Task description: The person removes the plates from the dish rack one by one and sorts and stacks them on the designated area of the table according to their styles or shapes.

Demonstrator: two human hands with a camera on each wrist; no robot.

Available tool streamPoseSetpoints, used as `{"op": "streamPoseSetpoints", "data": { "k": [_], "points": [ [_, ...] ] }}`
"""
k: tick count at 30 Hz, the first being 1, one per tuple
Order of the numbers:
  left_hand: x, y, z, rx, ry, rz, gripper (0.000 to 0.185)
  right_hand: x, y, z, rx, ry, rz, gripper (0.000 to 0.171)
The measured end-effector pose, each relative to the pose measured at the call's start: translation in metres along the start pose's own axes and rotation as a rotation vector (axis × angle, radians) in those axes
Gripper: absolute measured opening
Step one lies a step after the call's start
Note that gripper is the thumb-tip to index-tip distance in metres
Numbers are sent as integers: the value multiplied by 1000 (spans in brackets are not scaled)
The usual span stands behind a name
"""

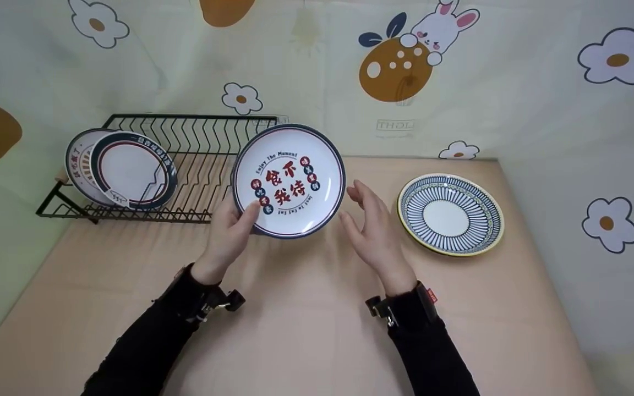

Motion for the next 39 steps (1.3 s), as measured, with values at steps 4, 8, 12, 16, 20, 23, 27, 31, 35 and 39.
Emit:
{"op": "streamPoseSetpoints", "data": {
  "k": [4, 8, 12, 16, 20, 23, 27, 31, 35, 39],
  "points": [
    [-4, -2, 0, 13, -30, 23, 36, -1, 0, 0, 1, 22, 5, 58],
    [-7, -3, 0, 10, -48, 42, 36, -1, 1, -1, -1, 38, 7, 59],
    [-11, -4, -1, 14, -74, 60, 39, -1, 0, -1, -23, 46, 16, 58],
    [-13, -5, -2, 18, -100, 83, 40, -1, -1, 0, -49, 65, 24, 54],
    [-14, -6, -2, 22, -114, 98, 38, 0, -3, 1, -63, 72, 17, 49],
    [-15, -6, -2, 37, -131, 108, 37, 1, -4, 2, -75, 80, 6, 46],
    [-15, -5, -2, 59, -151, 126, 38, 3, -4, 4, -110, 115, 5, 44],
    [-15, -5, -1, 84, -152, 135, 38, 4, -4, 5, -143, 148, 17, 43],
    [-16, -6, -1, 107, -153, 134, 38, 4, -4, 4, -157, 164, 26, 43],
    [-16, -5, -1, 113, -154, 139, 39, 4, -4, 4, -170, 207, 24, 41]
  ]
}}
Point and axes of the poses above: each hand's wrist, its own y-axis towards the middle knuckle, its own x-axis out of the back of the hand, z = x × y, the point moved 1 cm from there along y, towards the middle knuckle, and after that the axes turned 7 degrees about -y, right-handed, at the moved point
